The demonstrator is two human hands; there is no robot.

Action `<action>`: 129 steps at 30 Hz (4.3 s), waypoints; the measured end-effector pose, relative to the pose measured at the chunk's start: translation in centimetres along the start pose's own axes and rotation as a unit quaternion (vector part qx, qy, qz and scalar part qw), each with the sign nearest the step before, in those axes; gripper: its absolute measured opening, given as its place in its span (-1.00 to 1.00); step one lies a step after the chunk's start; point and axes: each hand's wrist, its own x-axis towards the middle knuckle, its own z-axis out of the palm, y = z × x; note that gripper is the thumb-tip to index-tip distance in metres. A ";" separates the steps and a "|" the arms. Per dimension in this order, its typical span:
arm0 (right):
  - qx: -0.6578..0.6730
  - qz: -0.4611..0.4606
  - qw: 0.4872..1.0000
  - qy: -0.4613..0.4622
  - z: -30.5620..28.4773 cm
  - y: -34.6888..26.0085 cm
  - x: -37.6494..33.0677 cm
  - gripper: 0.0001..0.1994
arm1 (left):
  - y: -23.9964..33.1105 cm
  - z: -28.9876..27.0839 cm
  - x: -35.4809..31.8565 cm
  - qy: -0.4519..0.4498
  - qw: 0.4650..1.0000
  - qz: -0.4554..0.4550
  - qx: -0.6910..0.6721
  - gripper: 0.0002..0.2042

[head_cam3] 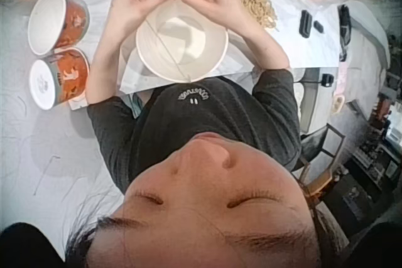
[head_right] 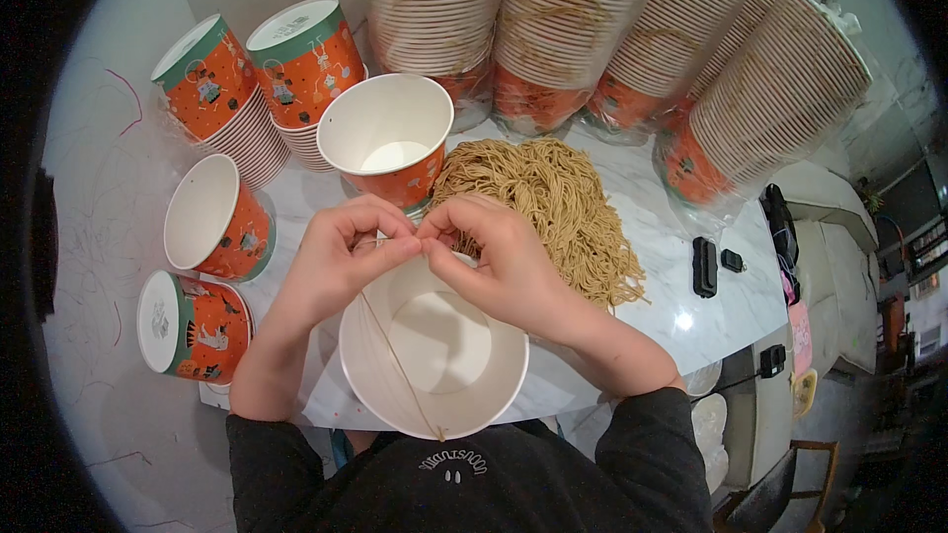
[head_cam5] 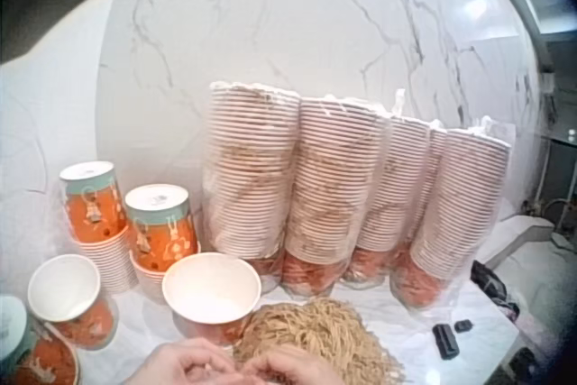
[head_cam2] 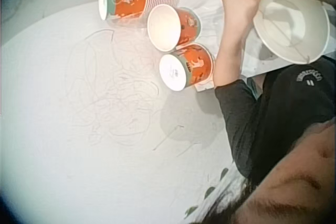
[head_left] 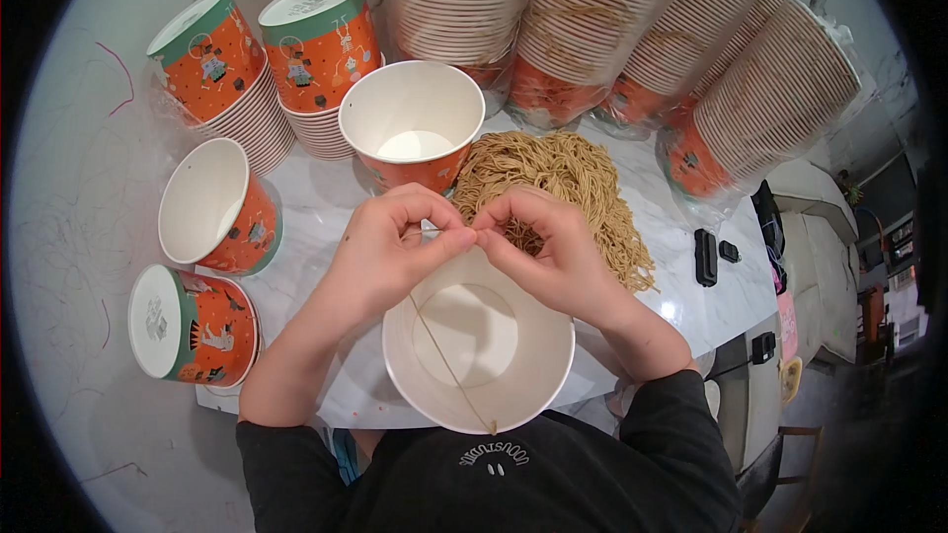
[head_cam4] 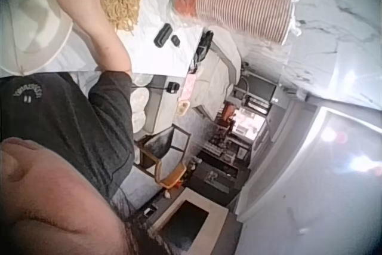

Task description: Applying rubber bands to the rims of individual paper cups at a workstation.

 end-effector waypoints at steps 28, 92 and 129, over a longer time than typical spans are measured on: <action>-0.081 -0.018 0.996 -0.040 -0.3 -0.8 0.0 -0.91 | -0.8 -1.5 0.4 -0.045 0.998 0.008 -0.046 -0.89; -0.164 0.043 0.951 -0.258 -4.9 -2.3 -1.0 -0.56 | 7.1 -1.6 -8.8 -0.009 0.980 0.087 -0.178 -0.47; -0.283 -0.286 0.914 0.043 21.9 -1.3 7.8 -0.64 | -11.7 -13.5 -30.2 0.444 0.772 0.068 0.450 -0.49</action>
